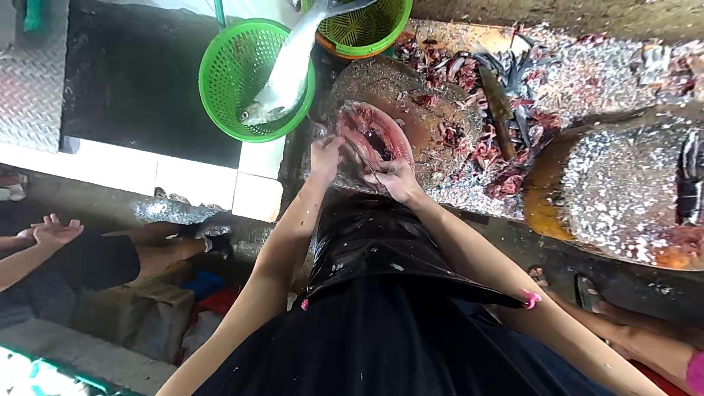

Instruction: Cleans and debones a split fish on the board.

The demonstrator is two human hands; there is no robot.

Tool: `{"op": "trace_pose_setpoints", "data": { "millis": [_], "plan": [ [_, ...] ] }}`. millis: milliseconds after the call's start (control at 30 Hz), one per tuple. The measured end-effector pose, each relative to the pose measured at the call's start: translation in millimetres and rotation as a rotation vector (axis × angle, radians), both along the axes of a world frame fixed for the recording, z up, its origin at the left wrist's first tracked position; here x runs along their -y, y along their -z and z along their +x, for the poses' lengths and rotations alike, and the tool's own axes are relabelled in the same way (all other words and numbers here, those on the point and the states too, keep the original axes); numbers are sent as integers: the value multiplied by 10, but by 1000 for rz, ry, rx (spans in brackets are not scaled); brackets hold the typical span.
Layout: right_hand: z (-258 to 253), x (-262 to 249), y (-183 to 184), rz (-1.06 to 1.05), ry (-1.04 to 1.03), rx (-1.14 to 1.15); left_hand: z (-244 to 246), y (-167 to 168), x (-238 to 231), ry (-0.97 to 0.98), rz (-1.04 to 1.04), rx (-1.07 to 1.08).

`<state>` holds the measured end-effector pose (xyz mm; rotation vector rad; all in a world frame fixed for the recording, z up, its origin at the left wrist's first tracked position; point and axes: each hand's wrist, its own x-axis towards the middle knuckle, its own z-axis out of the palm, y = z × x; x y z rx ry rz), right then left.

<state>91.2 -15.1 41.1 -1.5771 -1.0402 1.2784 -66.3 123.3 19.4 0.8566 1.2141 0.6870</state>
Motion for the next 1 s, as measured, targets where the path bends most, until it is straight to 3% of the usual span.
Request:
{"op": "trace_pose_setpoints", "data": {
  "millis": [133,233,300,367,433,500,533,600,633,667,733,800,833,933,967,1000],
  "plan": [
    [8,-135,-23,-60,-35,-22,-42,107,-15,-2,1,77],
    [105,-257,-141,-183,-250,304,-45,141,-41,-11,-48,122],
    [195,-267,-321,-223,-305,382,28,196,-7,-60,-49,68],
    [331,-150,-551,-109,-174,108,151,213,51,-167,-128,89],
    [403,-27,-662,107,-36,-310,273,177,137,-291,-320,268],
    [325,-15,-645,301,-6,-353,360,133,236,-335,-433,439],
    [260,-12,-659,340,-8,-113,394,101,272,-335,-434,473],
    [134,-9,-664,302,-79,631,448,47,309,-324,-386,456],
    [90,-24,-640,265,-132,898,454,52,320,-324,-368,440],
    [69,-35,-633,226,-172,1056,440,77,334,-316,-348,432],
    [124,-66,-676,180,-215,1162,409,118,338,-318,-311,420],
    [248,-56,-698,160,-162,1022,388,143,352,-327,-296,409],
    [305,-34,-682,143,-83,842,383,147,375,-335,-306,414],
    [370,2,-564,238,155,-91,407,125,406,-397,-384,477],
    [344,2,-522,352,126,-207,411,123,419,-408,-411,494],
    [306,-19,-535,432,57,-82,427,126,415,-422,-423,493]
  ]
}}
